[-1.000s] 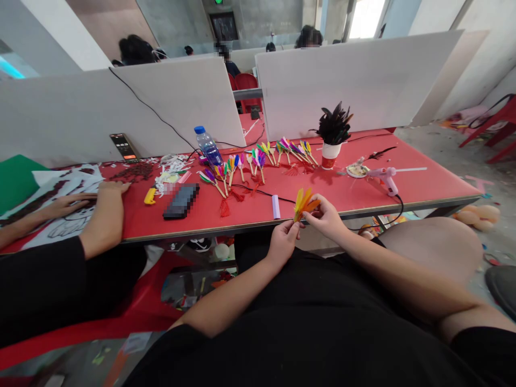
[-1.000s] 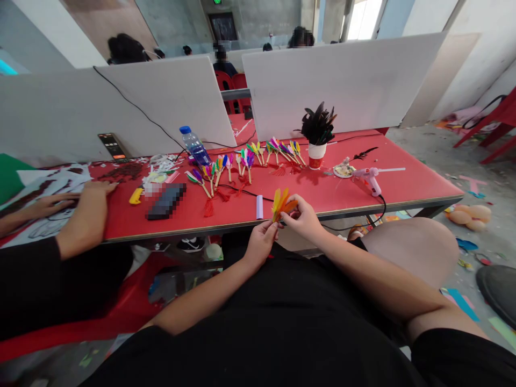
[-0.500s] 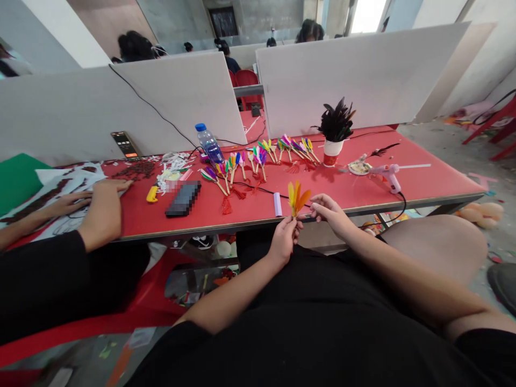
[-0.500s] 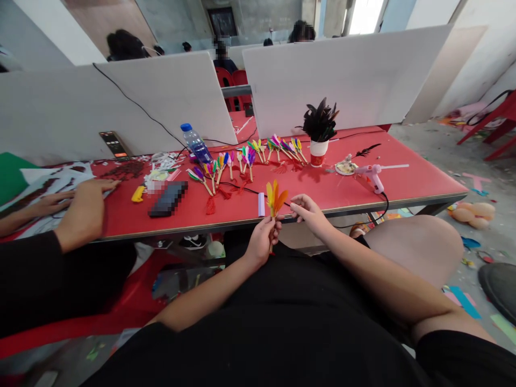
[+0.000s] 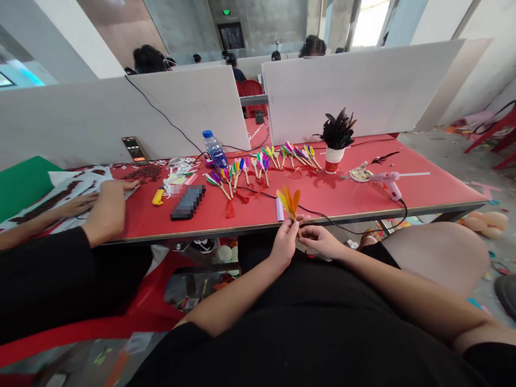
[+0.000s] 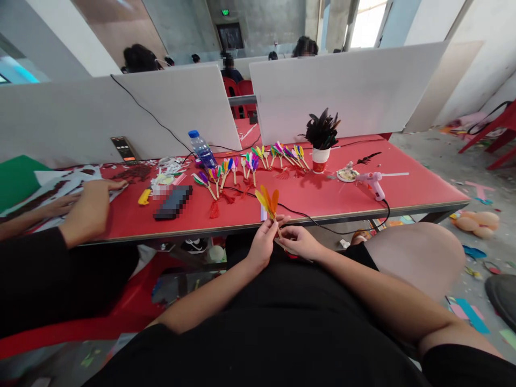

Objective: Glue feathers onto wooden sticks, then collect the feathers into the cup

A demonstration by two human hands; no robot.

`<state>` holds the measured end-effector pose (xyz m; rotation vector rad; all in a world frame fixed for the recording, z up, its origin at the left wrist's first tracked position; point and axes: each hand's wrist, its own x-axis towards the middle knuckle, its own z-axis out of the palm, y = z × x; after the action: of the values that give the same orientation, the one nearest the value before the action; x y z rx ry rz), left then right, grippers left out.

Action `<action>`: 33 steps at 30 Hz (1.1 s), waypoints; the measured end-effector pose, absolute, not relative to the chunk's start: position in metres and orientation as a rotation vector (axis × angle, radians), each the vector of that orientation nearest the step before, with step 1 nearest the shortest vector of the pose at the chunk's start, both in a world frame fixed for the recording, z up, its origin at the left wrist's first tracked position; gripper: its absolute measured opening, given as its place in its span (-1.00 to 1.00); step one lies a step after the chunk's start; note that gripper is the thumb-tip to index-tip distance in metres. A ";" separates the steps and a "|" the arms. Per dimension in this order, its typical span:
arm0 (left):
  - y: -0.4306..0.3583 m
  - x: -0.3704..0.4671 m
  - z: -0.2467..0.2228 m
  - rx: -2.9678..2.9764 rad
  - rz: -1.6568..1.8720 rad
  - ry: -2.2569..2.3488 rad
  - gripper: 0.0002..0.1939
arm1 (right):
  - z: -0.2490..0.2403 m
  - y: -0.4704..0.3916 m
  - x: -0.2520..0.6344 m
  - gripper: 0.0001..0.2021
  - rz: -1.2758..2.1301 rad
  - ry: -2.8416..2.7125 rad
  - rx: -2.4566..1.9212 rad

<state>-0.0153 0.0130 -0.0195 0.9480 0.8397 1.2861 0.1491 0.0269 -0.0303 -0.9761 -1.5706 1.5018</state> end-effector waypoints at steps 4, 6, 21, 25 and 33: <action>0.015 -0.019 -0.027 0.984 1.151 0.907 -0.54 | -0.029 0.034 0.159 -0.52 1.477 -1.465 -0.965; 0.015 -0.021 -0.030 1.023 1.089 0.966 -0.55 | -0.027 0.037 0.166 -0.53 1.458 -1.400 -0.977; -0.008 -0.112 -0.100 0.623 1.286 1.104 -0.43 | -0.038 0.036 0.194 -0.49 1.109 -1.424 -1.150; -0.013 -0.120 -0.102 0.616 1.320 1.094 -0.47 | -0.044 0.030 0.207 -0.43 1.112 -1.403 -1.168; -0.002 -0.104 -0.106 0.883 1.219 1.104 -0.60 | 0.061 0.159 0.175 -0.45 0.713 -1.600 -1.410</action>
<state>-0.1042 -0.0016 -0.1063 0.8832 1.1035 1.2186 0.1751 0.1589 0.0609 -1.4103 -1.5996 0.7131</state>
